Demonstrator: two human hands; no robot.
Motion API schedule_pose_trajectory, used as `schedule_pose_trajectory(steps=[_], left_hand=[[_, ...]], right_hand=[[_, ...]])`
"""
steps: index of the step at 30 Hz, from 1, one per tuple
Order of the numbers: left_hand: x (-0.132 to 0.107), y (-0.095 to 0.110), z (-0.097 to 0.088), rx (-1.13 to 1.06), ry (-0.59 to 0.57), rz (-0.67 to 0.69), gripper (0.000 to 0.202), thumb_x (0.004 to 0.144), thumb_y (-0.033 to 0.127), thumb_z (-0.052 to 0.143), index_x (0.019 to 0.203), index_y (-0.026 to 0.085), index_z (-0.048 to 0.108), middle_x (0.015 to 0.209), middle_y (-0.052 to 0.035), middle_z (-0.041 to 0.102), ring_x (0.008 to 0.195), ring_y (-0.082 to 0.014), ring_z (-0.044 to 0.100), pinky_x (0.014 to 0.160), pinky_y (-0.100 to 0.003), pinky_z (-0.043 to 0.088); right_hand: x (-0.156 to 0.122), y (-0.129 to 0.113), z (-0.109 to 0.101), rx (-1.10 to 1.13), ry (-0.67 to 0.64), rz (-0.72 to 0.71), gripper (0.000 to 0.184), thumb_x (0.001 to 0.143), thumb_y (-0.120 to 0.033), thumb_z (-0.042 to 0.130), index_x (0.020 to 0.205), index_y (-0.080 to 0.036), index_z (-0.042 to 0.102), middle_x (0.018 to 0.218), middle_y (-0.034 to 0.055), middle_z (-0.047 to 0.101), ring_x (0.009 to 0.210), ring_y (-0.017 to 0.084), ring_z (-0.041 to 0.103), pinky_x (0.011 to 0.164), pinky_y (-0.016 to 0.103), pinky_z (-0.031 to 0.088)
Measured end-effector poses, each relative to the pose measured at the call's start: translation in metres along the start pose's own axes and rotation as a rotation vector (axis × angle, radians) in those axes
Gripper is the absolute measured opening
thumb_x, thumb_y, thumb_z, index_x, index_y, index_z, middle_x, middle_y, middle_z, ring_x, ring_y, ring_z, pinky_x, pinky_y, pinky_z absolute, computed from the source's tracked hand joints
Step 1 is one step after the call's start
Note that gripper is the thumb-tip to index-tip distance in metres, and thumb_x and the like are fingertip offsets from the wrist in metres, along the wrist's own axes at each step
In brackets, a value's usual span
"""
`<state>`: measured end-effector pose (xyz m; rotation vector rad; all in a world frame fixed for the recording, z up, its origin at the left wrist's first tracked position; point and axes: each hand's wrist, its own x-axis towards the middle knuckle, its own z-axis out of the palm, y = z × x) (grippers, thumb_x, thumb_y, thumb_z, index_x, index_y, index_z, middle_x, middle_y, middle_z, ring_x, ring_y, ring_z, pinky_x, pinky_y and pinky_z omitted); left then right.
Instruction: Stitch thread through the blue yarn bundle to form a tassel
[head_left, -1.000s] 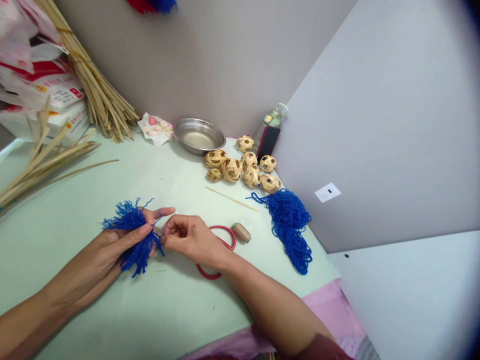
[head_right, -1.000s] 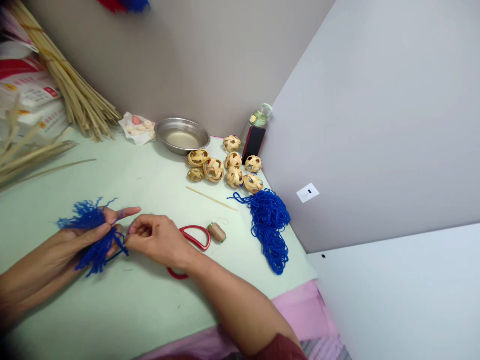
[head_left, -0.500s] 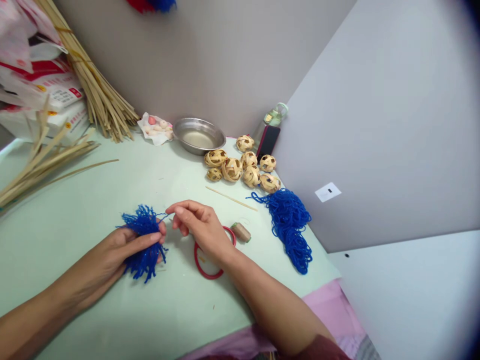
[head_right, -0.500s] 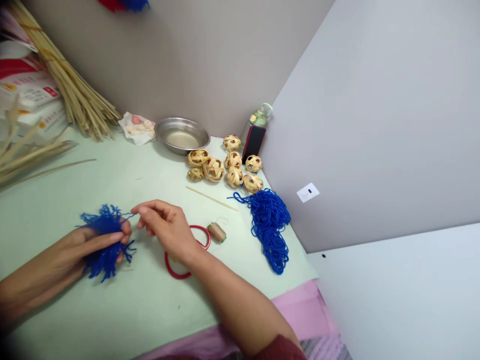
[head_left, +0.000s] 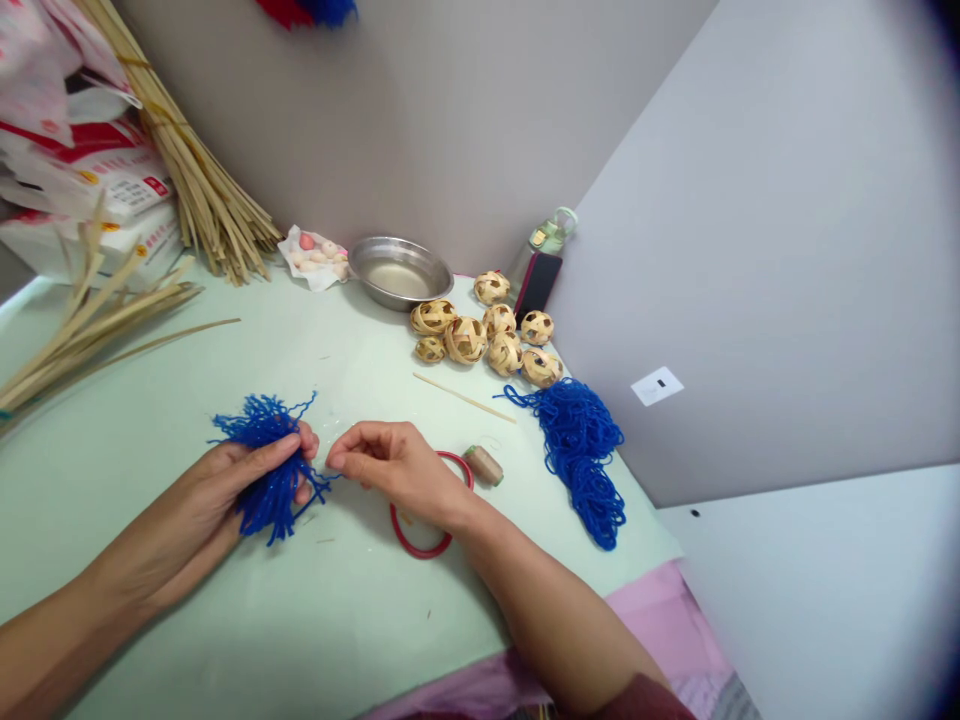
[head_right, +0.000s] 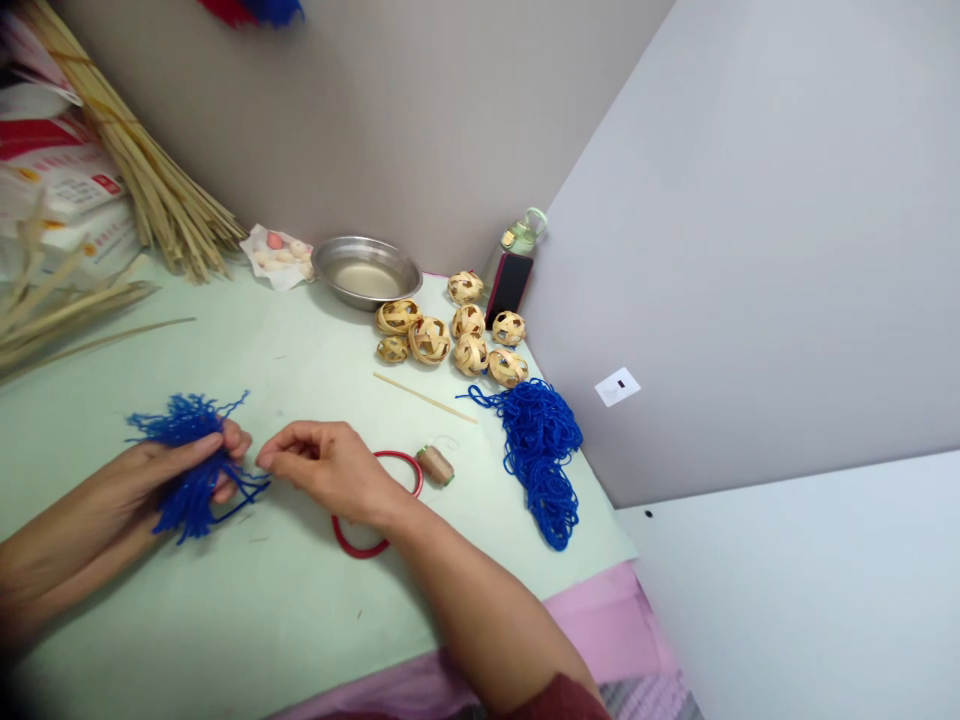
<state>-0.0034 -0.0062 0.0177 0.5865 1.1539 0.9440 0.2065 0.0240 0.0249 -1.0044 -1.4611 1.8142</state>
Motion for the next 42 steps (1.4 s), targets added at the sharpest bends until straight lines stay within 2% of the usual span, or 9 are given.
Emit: schedule_pose_trajectory(steps=[3, 11, 16, 19, 24, 28, 36, 39, 42], left_hand=[[0.003, -0.006, -0.003, 0.081, -0.005, -0.002, 0.032, 0.074, 0.052, 0.098, 0.087, 0.024, 0.089, 0.075, -0.0023, 0.081, 0.066, -0.0184, 0.071, 0.055, -0.023, 0.058], [0.004, -0.008, -0.005, 0.09, 0.011, 0.005, 0.032, 0.071, 0.051, 0.099, 0.085, 0.024, 0.089, 0.075, -0.0059, 0.08, 0.067, -0.0222, 0.069, 0.054, -0.026, 0.059], [0.003, -0.006, -0.005, 0.071, -0.009, 0.01, 0.032, 0.073, 0.054, 0.098, 0.084, 0.025, 0.088, 0.072, -0.0035, 0.079, 0.065, -0.0202, 0.069, 0.054, -0.025, 0.058], [0.004, -0.006, -0.006, 0.067, 0.001, 0.011, 0.035, 0.068, 0.055, 0.101, 0.083, 0.026, 0.088, 0.074, -0.0034, 0.08, 0.064, -0.0198, 0.069, 0.054, -0.025, 0.058], [0.004, -0.006, -0.005, 0.09, 0.017, 0.008, 0.039, 0.067, 0.056, 0.101, 0.086, 0.025, 0.088, 0.074, -0.0039, 0.079, 0.064, -0.019, 0.068, 0.052, -0.024, 0.056], [0.002, -0.004, -0.002, 0.125, 0.012, -0.003, 0.044, 0.063, 0.058, 0.101, 0.086, 0.023, 0.088, 0.07, -0.0055, 0.078, 0.065, -0.0206, 0.068, 0.053, -0.024, 0.056], [0.0, -0.006, 0.001, 0.22, -0.012, 0.045, 0.043, 0.062, 0.06, 0.101, 0.083, 0.025, 0.088, 0.074, -0.0052, 0.08, 0.069, -0.0229, 0.069, 0.06, -0.029, 0.058], [0.0, -0.008, 0.001, 0.27, -0.03, 0.045, 0.044, 0.058, 0.064, 0.101, 0.072, 0.025, 0.085, 0.071, -0.0063, 0.08, 0.069, -0.0231, 0.068, 0.061, -0.029, 0.058], [-0.001, -0.007, 0.004, 0.291, -0.017, 0.039, 0.045, 0.053, 0.064, 0.102, 0.064, 0.025, 0.083, 0.071, -0.0078, 0.081, 0.069, -0.024, 0.068, 0.062, -0.03, 0.059]], right_hand=[[-0.001, -0.004, 0.0, 0.027, 0.078, -0.002, 0.04, 0.081, -0.052, 0.092, 0.088, -0.018, 0.072, 0.078, -0.0028, 0.063, 0.07, 0.012, 0.051, 0.07, 0.028, 0.044], [-0.002, -0.007, 0.0, 0.037, 0.099, 0.0, 0.04, 0.088, -0.055, 0.087, 0.096, -0.019, 0.07, 0.083, -0.0019, 0.065, 0.069, 0.012, 0.053, 0.071, 0.028, 0.045], [-0.003, -0.006, -0.006, -0.067, -0.04, 0.037, 0.048, 0.076, -0.055, 0.097, 0.095, -0.02, 0.071, 0.074, -0.0061, 0.058, 0.068, 0.011, 0.048, 0.065, 0.026, 0.037], [-0.003, -0.004, -0.011, -0.191, -0.119, 0.036, 0.041, 0.081, -0.054, 0.093, 0.09, -0.019, 0.075, 0.071, -0.0056, 0.058, 0.067, 0.012, 0.047, 0.064, 0.027, 0.037], [-0.004, -0.006, -0.015, -0.228, 0.0, -0.051, 0.022, 0.094, -0.039, 0.078, 0.087, -0.018, 0.077, 0.087, 0.0008, 0.074, 0.082, 0.015, 0.06, 0.082, 0.03, 0.047], [-0.004, -0.011, -0.015, -0.178, 0.069, -0.044, 0.013, 0.092, -0.028, 0.074, 0.086, -0.018, 0.075, 0.078, -0.002, 0.068, 0.073, 0.013, 0.056, 0.077, 0.028, 0.046], [0.0, -0.013, -0.008, 0.161, 0.106, 0.078, 0.04, 0.074, -0.051, 0.096, 0.083, -0.019, 0.074, 0.075, -0.0019, 0.072, 0.064, 0.01, 0.057, 0.067, 0.024, 0.048], [0.001, -0.013, -0.006, 0.215, 0.116, 0.079, 0.041, 0.075, -0.053, 0.096, 0.083, -0.019, 0.075, 0.076, -0.0014, 0.073, 0.064, 0.01, 0.058, 0.067, 0.024, 0.049], [0.0, -0.014, -0.005, 0.222, 0.115, 0.066, 0.044, 0.066, -0.048, 0.103, 0.083, -0.02, 0.074, 0.075, -0.0031, 0.073, 0.064, 0.01, 0.058, 0.068, 0.024, 0.05]])
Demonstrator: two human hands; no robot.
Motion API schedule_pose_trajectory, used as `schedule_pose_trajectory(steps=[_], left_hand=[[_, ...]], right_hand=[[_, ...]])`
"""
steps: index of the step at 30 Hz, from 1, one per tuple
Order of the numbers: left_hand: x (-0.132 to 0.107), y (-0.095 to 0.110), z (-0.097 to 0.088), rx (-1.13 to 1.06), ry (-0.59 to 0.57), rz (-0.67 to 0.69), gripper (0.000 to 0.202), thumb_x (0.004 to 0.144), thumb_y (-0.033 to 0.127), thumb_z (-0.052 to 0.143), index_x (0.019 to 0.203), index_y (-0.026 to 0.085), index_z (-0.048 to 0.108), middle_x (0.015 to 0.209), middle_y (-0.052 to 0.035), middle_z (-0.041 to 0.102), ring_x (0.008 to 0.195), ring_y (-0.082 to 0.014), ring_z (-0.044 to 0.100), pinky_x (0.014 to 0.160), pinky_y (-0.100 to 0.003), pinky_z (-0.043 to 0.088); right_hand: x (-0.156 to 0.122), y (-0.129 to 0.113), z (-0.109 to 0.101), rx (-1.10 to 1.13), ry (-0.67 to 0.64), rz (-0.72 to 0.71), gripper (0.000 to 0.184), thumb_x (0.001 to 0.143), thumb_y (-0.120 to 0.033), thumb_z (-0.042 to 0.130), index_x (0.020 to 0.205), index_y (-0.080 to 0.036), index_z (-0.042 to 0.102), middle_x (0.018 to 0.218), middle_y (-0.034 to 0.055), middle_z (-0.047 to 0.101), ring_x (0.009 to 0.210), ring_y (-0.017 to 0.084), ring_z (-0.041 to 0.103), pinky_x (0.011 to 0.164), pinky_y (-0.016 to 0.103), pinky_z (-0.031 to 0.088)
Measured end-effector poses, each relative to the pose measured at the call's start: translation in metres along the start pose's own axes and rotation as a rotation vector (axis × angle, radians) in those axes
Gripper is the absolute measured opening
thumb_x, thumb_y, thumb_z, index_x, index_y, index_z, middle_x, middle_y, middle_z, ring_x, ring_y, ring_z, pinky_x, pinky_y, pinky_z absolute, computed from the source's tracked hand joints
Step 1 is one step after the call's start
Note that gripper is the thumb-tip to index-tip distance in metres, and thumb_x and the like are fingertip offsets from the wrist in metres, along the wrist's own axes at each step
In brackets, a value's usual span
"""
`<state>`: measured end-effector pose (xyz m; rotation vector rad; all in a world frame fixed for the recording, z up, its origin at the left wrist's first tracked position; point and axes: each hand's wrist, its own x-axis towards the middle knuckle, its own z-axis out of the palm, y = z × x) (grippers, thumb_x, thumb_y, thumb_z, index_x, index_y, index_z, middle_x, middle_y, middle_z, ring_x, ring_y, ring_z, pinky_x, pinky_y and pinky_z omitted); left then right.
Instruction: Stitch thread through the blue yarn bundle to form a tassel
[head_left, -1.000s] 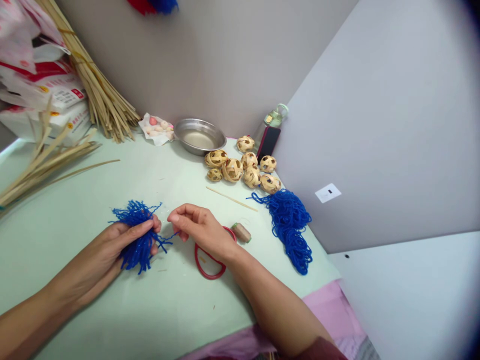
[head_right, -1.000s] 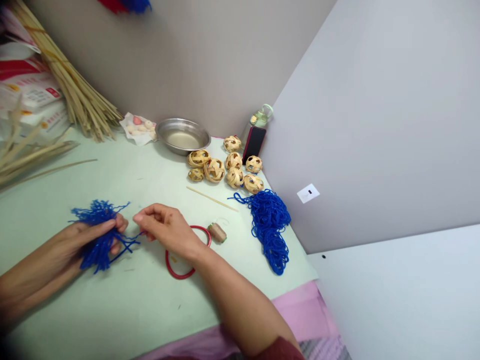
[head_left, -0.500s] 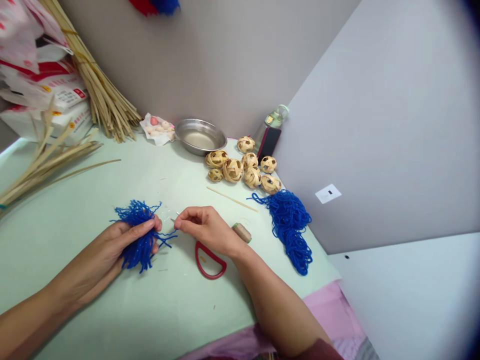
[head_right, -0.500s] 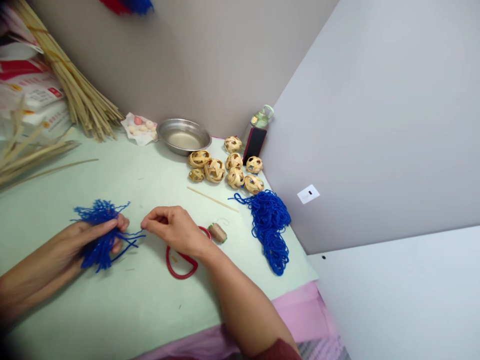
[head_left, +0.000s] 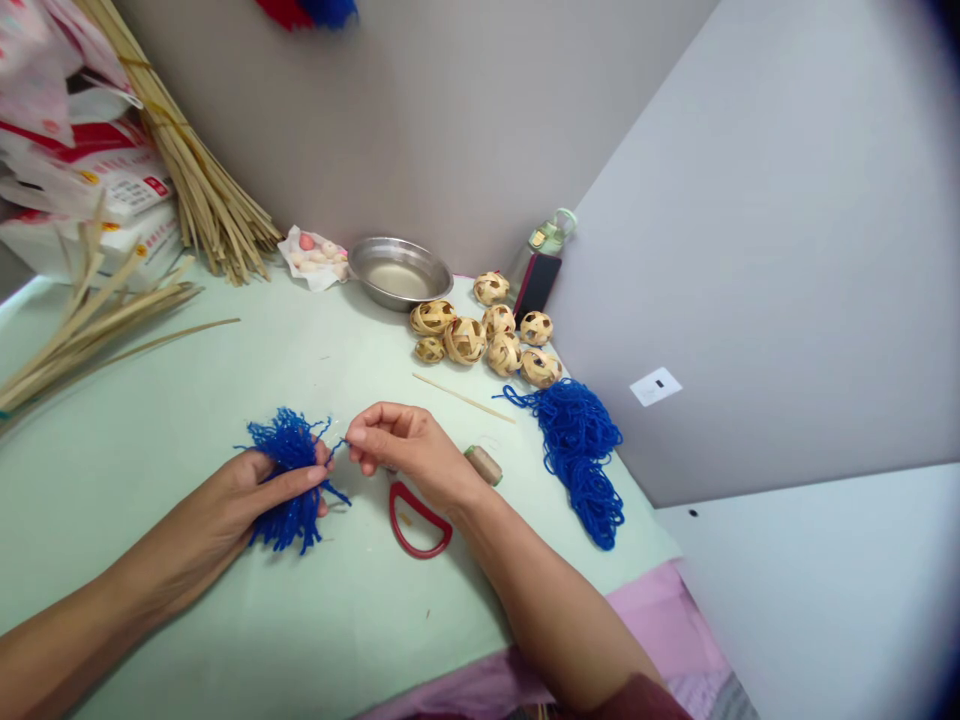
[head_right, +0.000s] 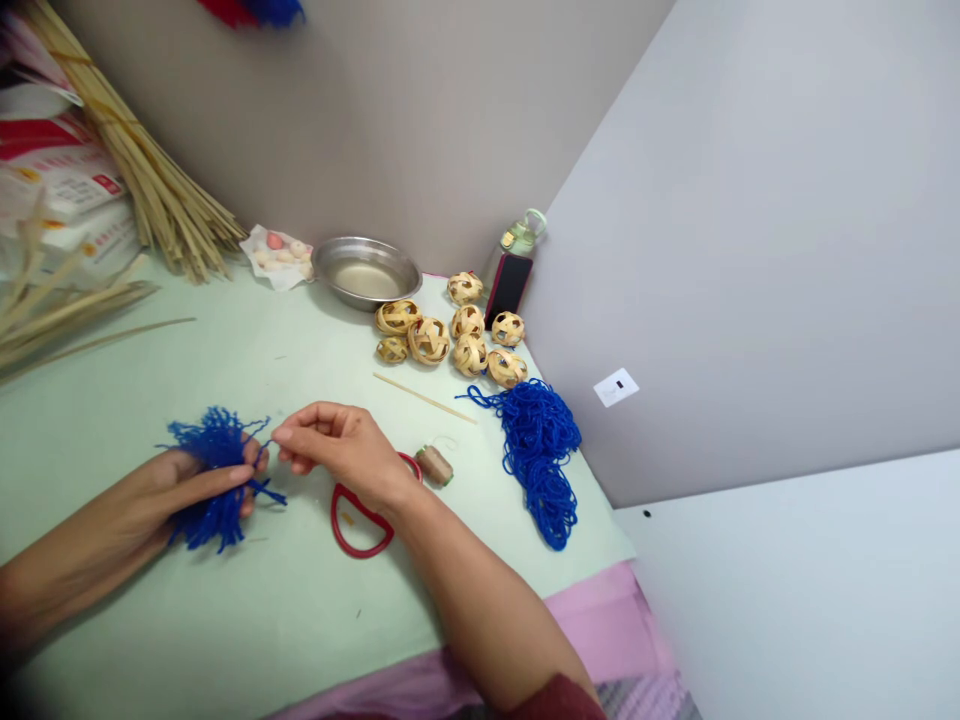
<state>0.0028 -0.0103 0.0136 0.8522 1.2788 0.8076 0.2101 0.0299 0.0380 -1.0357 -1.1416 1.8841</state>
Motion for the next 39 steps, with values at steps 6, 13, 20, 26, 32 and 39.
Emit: schedule_pose_trajectory(steps=[6, 13, 20, 26, 32, 39], left_hand=[[-0.003, 0.006, 0.006, 0.04, -0.053, -0.022, 0.038, 0.052, 0.058, 0.102, 0.066, 0.026, 0.086, 0.068, -0.0072, 0.081, 0.062, -0.0237, 0.067, 0.059, -0.031, 0.057], [-0.002, 0.005, 0.003, -0.008, -0.008, -0.044, 0.046, 0.053, 0.066, 0.1, 0.063, 0.024, 0.085, 0.071, -0.0099, 0.082, 0.071, -0.0265, 0.071, 0.066, -0.032, 0.06], [0.002, 0.003, 0.002, -0.176, 0.052, 0.009, 0.046, 0.06, 0.063, 0.101, 0.073, 0.022, 0.084, 0.074, -0.0045, 0.079, 0.071, -0.0213, 0.069, 0.064, -0.027, 0.06], [0.003, -0.002, -0.001, -0.121, 0.059, 0.016, 0.051, 0.06, 0.067, 0.101, 0.079, 0.023, 0.085, 0.072, -0.0044, 0.079, 0.067, -0.0205, 0.067, 0.058, -0.025, 0.059], [0.002, 0.0, -0.001, -0.135, 0.024, 0.046, 0.048, 0.061, 0.065, 0.101, 0.078, 0.024, 0.083, 0.071, -0.0028, 0.076, 0.067, -0.0198, 0.066, 0.059, -0.025, 0.058], [0.002, 0.001, 0.0, -0.138, 0.012, 0.036, 0.047, 0.064, 0.064, 0.1, 0.08, 0.024, 0.082, 0.073, -0.0024, 0.075, 0.069, -0.0204, 0.065, 0.06, -0.026, 0.057]], right_hand=[[-0.004, 0.002, 0.005, 0.025, -0.094, -0.085, 0.039, 0.073, -0.043, 0.1, 0.092, -0.021, 0.074, 0.098, 0.0027, 0.081, 0.074, 0.013, 0.066, 0.076, 0.028, 0.055], [-0.003, 0.004, 0.004, -0.123, 0.068, -0.178, 0.043, 0.08, -0.05, 0.095, 0.097, -0.021, 0.069, 0.091, -0.0005, 0.071, 0.072, 0.012, 0.058, 0.071, 0.028, 0.047], [0.001, 0.021, 0.0, -0.211, -0.254, -0.042, 0.039, 0.078, -0.044, 0.096, 0.091, -0.019, 0.07, 0.085, -0.0002, 0.072, 0.078, 0.014, 0.061, 0.076, 0.028, 0.047], [0.0, 0.015, -0.003, -0.303, -0.071, -0.176, 0.016, 0.092, -0.032, 0.078, 0.091, -0.018, 0.07, 0.085, -0.0008, 0.067, 0.077, 0.013, 0.055, 0.074, 0.028, 0.044], [0.0, 0.016, -0.002, -0.297, -0.15, -0.128, 0.034, 0.088, -0.045, 0.089, 0.101, -0.02, 0.071, 0.091, 0.0005, 0.071, 0.085, 0.016, 0.062, 0.082, 0.029, 0.049], [0.002, 0.025, -0.004, -0.277, -0.241, -0.072, 0.026, 0.09, -0.041, 0.083, 0.094, -0.019, 0.07, 0.09, 0.0027, 0.074, 0.085, 0.017, 0.067, 0.085, 0.032, 0.052]])
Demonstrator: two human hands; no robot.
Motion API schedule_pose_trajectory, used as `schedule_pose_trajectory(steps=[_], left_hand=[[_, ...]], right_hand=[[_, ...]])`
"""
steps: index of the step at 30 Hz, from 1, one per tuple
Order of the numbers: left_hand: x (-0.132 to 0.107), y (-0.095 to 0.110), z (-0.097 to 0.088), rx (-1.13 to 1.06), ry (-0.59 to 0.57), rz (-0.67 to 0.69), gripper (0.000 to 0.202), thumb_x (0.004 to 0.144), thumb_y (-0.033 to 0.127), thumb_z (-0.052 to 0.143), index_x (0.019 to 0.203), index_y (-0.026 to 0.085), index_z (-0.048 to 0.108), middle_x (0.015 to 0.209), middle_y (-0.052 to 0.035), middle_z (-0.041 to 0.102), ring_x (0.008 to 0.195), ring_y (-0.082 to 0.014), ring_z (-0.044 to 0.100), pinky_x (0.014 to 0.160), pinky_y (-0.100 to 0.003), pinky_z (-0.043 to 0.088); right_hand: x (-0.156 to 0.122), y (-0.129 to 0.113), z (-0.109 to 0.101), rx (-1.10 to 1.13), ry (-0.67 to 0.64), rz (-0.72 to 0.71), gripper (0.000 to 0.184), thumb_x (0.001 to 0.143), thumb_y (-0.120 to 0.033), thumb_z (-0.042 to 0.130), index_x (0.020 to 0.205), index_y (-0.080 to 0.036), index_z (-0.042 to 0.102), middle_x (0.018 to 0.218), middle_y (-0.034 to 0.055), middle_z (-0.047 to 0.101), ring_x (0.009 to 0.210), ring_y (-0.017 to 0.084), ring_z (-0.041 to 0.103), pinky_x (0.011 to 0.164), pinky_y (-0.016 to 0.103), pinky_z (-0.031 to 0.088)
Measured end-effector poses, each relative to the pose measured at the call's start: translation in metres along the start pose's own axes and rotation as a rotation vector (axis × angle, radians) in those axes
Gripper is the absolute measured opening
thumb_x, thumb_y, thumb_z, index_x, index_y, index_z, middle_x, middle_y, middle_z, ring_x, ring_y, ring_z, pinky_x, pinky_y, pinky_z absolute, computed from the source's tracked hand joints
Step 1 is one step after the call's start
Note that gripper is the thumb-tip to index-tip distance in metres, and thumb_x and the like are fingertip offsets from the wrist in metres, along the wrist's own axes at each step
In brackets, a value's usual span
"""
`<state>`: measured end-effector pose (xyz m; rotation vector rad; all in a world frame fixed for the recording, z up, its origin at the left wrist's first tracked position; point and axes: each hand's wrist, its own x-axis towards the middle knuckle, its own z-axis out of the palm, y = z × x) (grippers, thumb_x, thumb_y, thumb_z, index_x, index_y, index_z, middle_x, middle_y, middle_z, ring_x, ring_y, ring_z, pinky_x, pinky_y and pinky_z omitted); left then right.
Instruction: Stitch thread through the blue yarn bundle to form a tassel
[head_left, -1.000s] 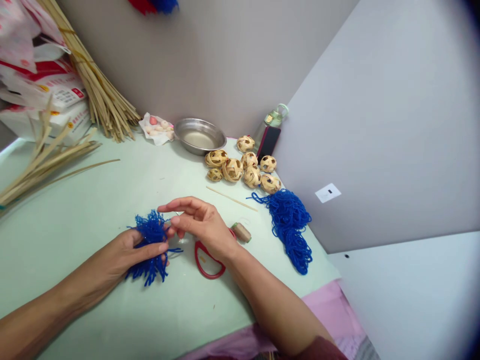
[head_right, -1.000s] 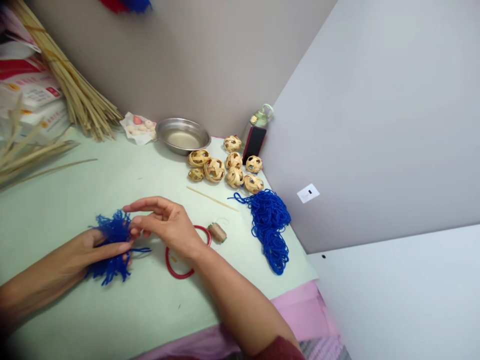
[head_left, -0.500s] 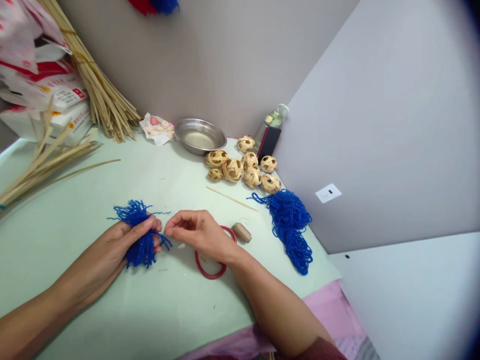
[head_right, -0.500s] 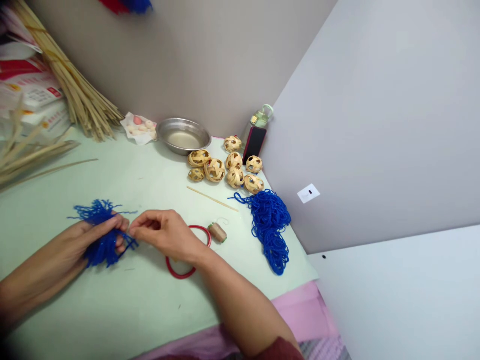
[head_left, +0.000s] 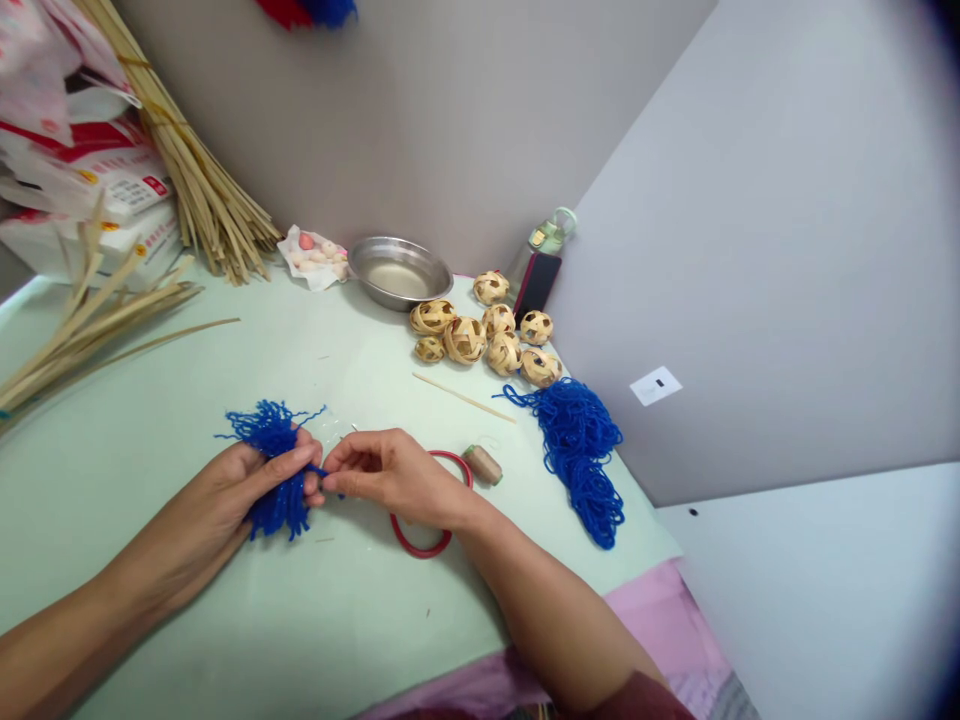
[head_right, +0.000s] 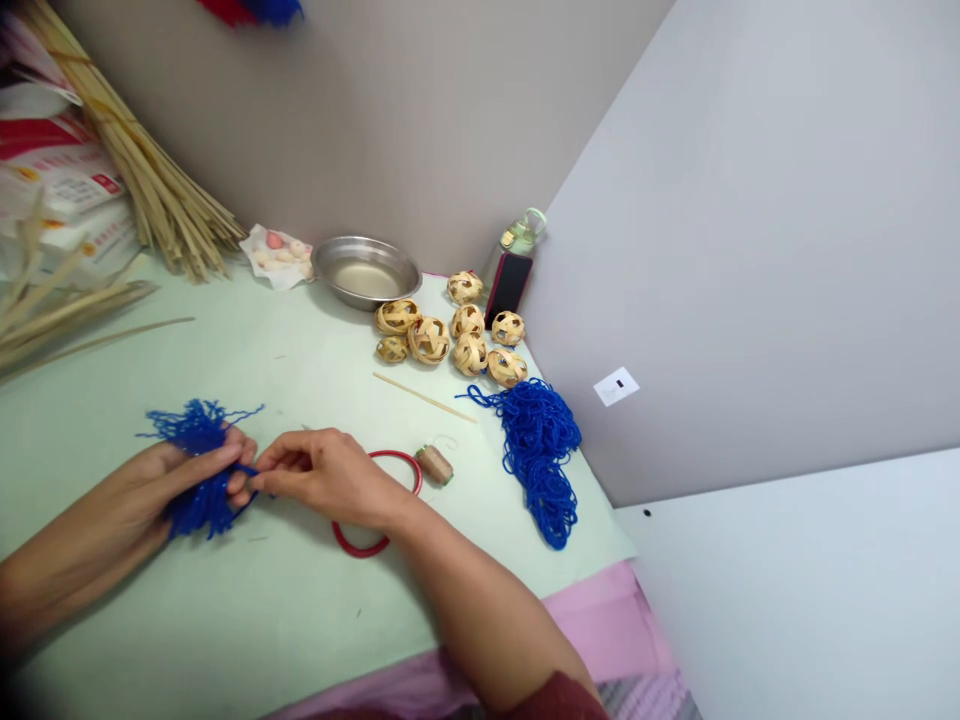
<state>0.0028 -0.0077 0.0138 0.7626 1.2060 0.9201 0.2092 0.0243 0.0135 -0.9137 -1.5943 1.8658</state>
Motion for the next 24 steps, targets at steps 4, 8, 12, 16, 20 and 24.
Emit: schedule_pose_trajectory(steps=[4, 8, 12, 16, 20, 24], left_hand=[[0.003, -0.0045, -0.0047, 0.053, -0.019, 0.038, 0.043, 0.069, 0.064, 0.097, 0.077, 0.025, 0.081, 0.074, -0.0035, 0.077, 0.073, -0.0214, 0.068, 0.065, -0.027, 0.058], [0.0027, -0.004, -0.0018, 0.054, -0.018, 0.042, 0.042, 0.062, 0.061, 0.101, 0.072, 0.025, 0.081, 0.071, -0.0032, 0.077, 0.071, -0.0209, 0.068, 0.065, -0.028, 0.059], [0.0006, -0.0018, 0.0026, 0.0, 0.021, -0.01, 0.044, 0.05, 0.047, 0.108, 0.081, 0.026, 0.086, 0.072, -0.0013, 0.079, 0.066, -0.0205, 0.07, 0.06, -0.029, 0.06], [0.0015, -0.0046, -0.0017, -0.057, 0.021, -0.019, 0.04, 0.054, 0.042, 0.109, 0.085, 0.026, 0.088, 0.078, -0.0031, 0.083, 0.07, -0.0215, 0.075, 0.063, -0.027, 0.064], [0.0038, -0.0053, -0.0068, -0.125, 0.046, -0.027, 0.036, 0.059, 0.04, 0.107, 0.087, 0.025, 0.09, 0.086, -0.0039, 0.086, 0.081, -0.0217, 0.078, 0.071, -0.022, 0.067], [0.004, -0.0009, -0.0057, -0.171, 0.104, -0.002, 0.036, 0.054, 0.038, 0.108, 0.083, 0.028, 0.09, 0.085, -0.0022, 0.086, 0.081, -0.0244, 0.078, 0.069, -0.025, 0.069]], right_hand=[[-0.0015, -0.0085, -0.0008, -0.103, 0.151, -0.068, 0.014, 0.092, -0.032, 0.074, 0.092, -0.018, 0.071, 0.082, -0.0012, 0.067, 0.073, 0.012, 0.055, 0.074, 0.028, 0.045], [-0.0001, -0.0109, 0.0003, -0.092, 0.216, -0.059, 0.011, 0.087, -0.028, 0.071, 0.09, -0.018, 0.068, 0.082, -0.0016, 0.065, 0.072, 0.012, 0.053, 0.07, 0.027, 0.043], [0.0013, -0.0094, 0.0018, -0.051, 0.206, -0.029, 0.014, 0.083, -0.03, 0.074, 0.088, -0.018, 0.068, 0.083, -0.0012, 0.066, 0.074, 0.013, 0.054, 0.071, 0.028, 0.043], [-0.0006, -0.0114, 0.0019, -0.046, 0.204, -0.014, 0.013, 0.081, -0.027, 0.074, 0.088, -0.018, 0.068, 0.081, -0.0023, 0.065, 0.071, 0.012, 0.052, 0.069, 0.027, 0.041], [-0.0023, -0.0103, 0.0024, -0.073, 0.121, -0.004, 0.01, 0.083, -0.025, 0.073, 0.087, -0.018, 0.066, 0.077, -0.0049, 0.06, 0.07, 0.011, 0.048, 0.068, 0.026, 0.039], [-0.0034, -0.0106, 0.0032, -0.186, -0.052, 0.03, 0.009, 0.085, -0.021, 0.072, 0.087, -0.019, 0.063, 0.079, -0.0049, 0.06, 0.074, 0.011, 0.051, 0.071, 0.026, 0.042]])
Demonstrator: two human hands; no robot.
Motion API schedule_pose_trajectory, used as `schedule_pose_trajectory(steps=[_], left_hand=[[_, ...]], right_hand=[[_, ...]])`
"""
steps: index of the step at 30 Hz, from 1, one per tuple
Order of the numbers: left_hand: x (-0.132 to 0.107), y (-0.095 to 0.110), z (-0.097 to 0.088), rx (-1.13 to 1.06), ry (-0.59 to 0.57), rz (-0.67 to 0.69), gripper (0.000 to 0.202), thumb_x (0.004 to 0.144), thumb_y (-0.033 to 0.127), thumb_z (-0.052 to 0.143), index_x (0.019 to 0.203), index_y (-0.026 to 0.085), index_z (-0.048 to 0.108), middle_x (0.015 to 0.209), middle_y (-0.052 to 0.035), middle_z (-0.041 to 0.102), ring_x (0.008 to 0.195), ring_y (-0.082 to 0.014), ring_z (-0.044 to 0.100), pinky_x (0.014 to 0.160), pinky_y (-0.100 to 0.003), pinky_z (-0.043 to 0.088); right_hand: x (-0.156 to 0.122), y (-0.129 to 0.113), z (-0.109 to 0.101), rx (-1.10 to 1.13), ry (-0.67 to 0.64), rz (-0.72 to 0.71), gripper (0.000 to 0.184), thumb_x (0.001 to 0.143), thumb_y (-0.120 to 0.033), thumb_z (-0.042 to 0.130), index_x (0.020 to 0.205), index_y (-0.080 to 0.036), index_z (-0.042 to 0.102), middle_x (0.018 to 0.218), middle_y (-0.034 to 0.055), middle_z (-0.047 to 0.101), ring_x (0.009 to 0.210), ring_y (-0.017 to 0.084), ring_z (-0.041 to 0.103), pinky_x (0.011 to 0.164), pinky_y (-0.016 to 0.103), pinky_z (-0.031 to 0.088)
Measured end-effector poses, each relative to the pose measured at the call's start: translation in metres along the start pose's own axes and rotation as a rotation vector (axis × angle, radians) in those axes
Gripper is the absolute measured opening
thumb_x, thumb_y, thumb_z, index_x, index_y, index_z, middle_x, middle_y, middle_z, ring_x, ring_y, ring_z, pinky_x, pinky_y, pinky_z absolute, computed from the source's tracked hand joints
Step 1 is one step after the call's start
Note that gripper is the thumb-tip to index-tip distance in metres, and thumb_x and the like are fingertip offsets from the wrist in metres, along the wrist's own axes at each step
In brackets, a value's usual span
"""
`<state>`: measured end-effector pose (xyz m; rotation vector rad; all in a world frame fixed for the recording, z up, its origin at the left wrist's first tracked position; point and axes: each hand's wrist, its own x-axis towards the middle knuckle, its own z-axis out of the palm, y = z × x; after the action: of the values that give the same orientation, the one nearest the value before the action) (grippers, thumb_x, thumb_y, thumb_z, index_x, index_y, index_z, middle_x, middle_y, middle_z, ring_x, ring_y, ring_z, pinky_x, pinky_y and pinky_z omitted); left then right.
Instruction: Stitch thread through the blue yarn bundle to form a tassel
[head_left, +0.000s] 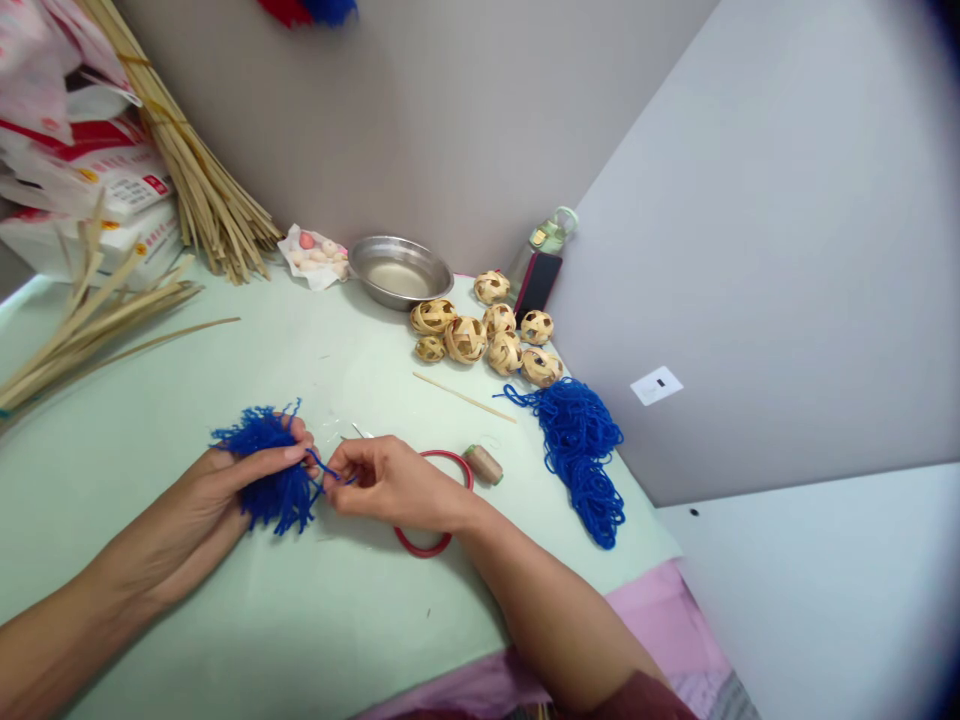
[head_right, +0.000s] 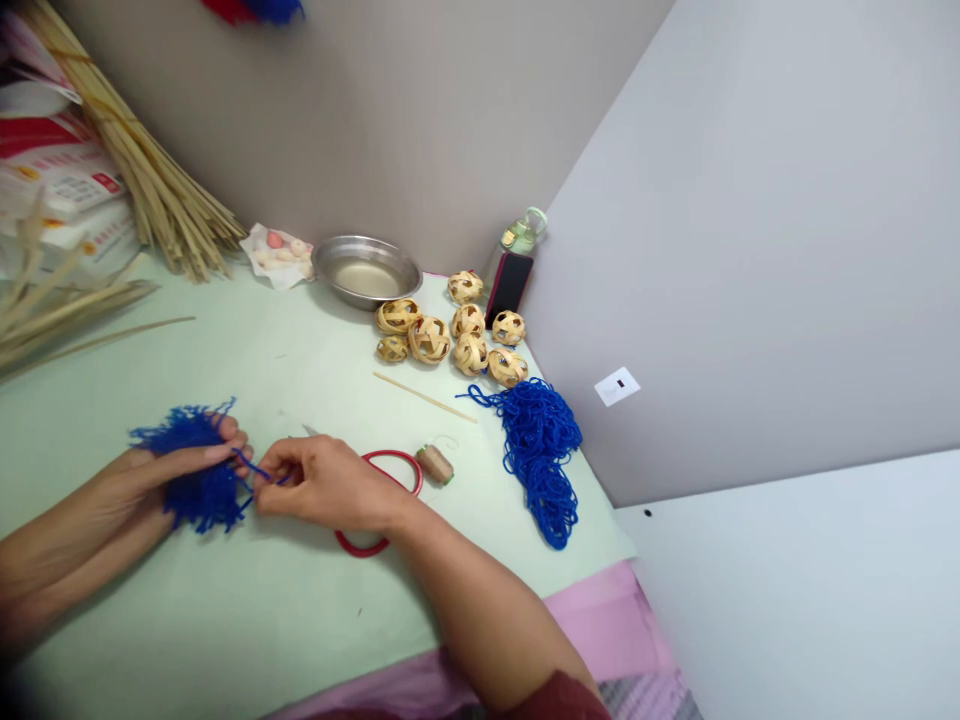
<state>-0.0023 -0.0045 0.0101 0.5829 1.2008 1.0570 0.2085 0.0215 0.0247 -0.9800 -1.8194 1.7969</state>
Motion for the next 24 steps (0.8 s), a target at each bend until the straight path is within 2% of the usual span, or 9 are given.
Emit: schedule_pose_trajectory(steps=[3, 6, 8, 10, 12, 14, 15, 19, 24], left_hand=[[-0.001, 0.001, 0.002, -0.013, 0.02, -0.009, 0.037, 0.055, 0.037, 0.109, 0.085, 0.029, 0.089, 0.084, -0.0001, 0.085, 0.078, -0.0227, 0.077, 0.067, -0.026, 0.069], [-0.002, -0.002, 0.002, 0.015, 0.016, 0.003, 0.038, 0.055, 0.038, 0.11, 0.086, 0.029, 0.09, 0.085, 0.0006, 0.084, 0.078, -0.0203, 0.075, 0.067, -0.023, 0.066], [-0.004, -0.004, 0.003, 0.065, -0.006, 0.028, 0.037, 0.055, 0.039, 0.11, 0.084, 0.029, 0.089, 0.085, 0.0002, 0.084, 0.081, -0.0203, 0.075, 0.069, -0.022, 0.065], [-0.005, -0.006, 0.003, 0.113, -0.026, 0.05, 0.037, 0.052, 0.039, 0.11, 0.081, 0.029, 0.089, 0.086, -0.0012, 0.085, 0.085, -0.0236, 0.076, 0.072, -0.025, 0.065], [-0.006, -0.008, 0.004, 0.143, -0.035, 0.046, 0.038, 0.051, 0.041, 0.109, 0.079, 0.029, 0.088, 0.086, -0.0027, 0.086, 0.089, -0.0286, 0.078, 0.077, -0.032, 0.066], [-0.005, -0.009, 0.004, 0.151, -0.032, 0.035, 0.038, 0.053, 0.046, 0.108, 0.08, 0.029, 0.088, 0.088, -0.0037, 0.087, 0.091, -0.0316, 0.079, 0.083, -0.038, 0.067], [-0.005, -0.009, 0.004, 0.15, -0.033, 0.034, 0.037, 0.056, 0.048, 0.106, 0.082, 0.029, 0.089, 0.089, -0.0039, 0.087, 0.093, -0.0318, 0.079, 0.085, -0.04, 0.067], [-0.002, -0.012, 0.0, 0.133, -0.049, 0.054, 0.032, 0.069, 0.054, 0.101, 0.087, 0.031, 0.09, 0.096, -0.0027, 0.087, 0.1, -0.0288, 0.077, 0.088, -0.034, 0.064], [-0.002, -0.011, 0.0, 0.156, -0.093, 0.048, 0.033, 0.067, 0.056, 0.101, 0.081, 0.03, 0.088, 0.09, -0.0013, 0.084, 0.092, -0.0256, 0.075, 0.084, -0.029, 0.063]], right_hand=[[-0.002, -0.004, -0.001, -0.083, -0.003, 0.037, 0.017, 0.086, -0.023, 0.079, 0.094, -0.021, 0.064, 0.082, -0.0043, 0.062, 0.076, 0.013, 0.055, 0.073, 0.027, 0.045], [-0.003, -0.008, -0.001, -0.08, 0.21, 0.021, 0.039, 0.086, -0.045, 0.089, 0.105, -0.023, 0.063, 0.087, -0.003, 0.062, 0.079, 0.016, 0.056, 0.072, 0.028, 0.044], [-0.003, -0.008, -0.001, -0.092, 0.324, 0.002, 0.047, 0.089, -0.058, 0.086, 0.108, -0.023, 0.061, 0.09, -0.0018, 0.062, 0.081, 0.017, 0.056, 0.074, 0.03, 0.044], [-0.003, -0.006, -0.001, -0.099, 0.282, -0.023, 0.047, 0.095, -0.066, 0.077, 0.102, -0.022, 0.062, 0.089, -0.0012, 0.061, 0.081, 0.016, 0.054, 0.075, 0.03, 0.042], [-0.002, -0.004, 0.001, -0.067, 0.143, -0.044, 0.051, 0.1, -0.071, 0.067, 0.09, -0.021, 0.063, 0.082, -0.0015, 0.059, 0.078, 0.016, 0.051, 0.073, 0.03, 0.041], [0.0, -0.001, 0.002, -0.024, 0.087, -0.057, 0.056, 0.102, -0.073, 0.062, 0.081, -0.021, 0.062, 0.076, -0.0024, 0.054, 0.073, 0.015, 0.047, 0.071, 0.03, 0.038], [0.001, 0.0, 0.003, -0.007, 0.114, -0.066, 0.057, 0.101, -0.073, 0.063, 0.079, -0.021, 0.061, 0.075, -0.0027, 0.054, 0.073, 0.015, 0.046, 0.071, 0.03, 0.038], [0.004, 0.002, 0.003, 0.031, 0.267, -0.07, 0.049, 0.095, -0.067, 0.076, 0.084, -0.02, 0.063, 0.08, -0.0016, 0.062, 0.074, 0.015, 0.05, 0.073, 0.03, 0.041], [0.006, 0.001, 0.003, 0.156, 0.272, -0.031, 0.045, 0.083, -0.059, 0.09, 0.087, -0.02, 0.069, 0.078, -0.0022, 0.065, 0.072, 0.014, 0.055, 0.071, 0.029, 0.046]])
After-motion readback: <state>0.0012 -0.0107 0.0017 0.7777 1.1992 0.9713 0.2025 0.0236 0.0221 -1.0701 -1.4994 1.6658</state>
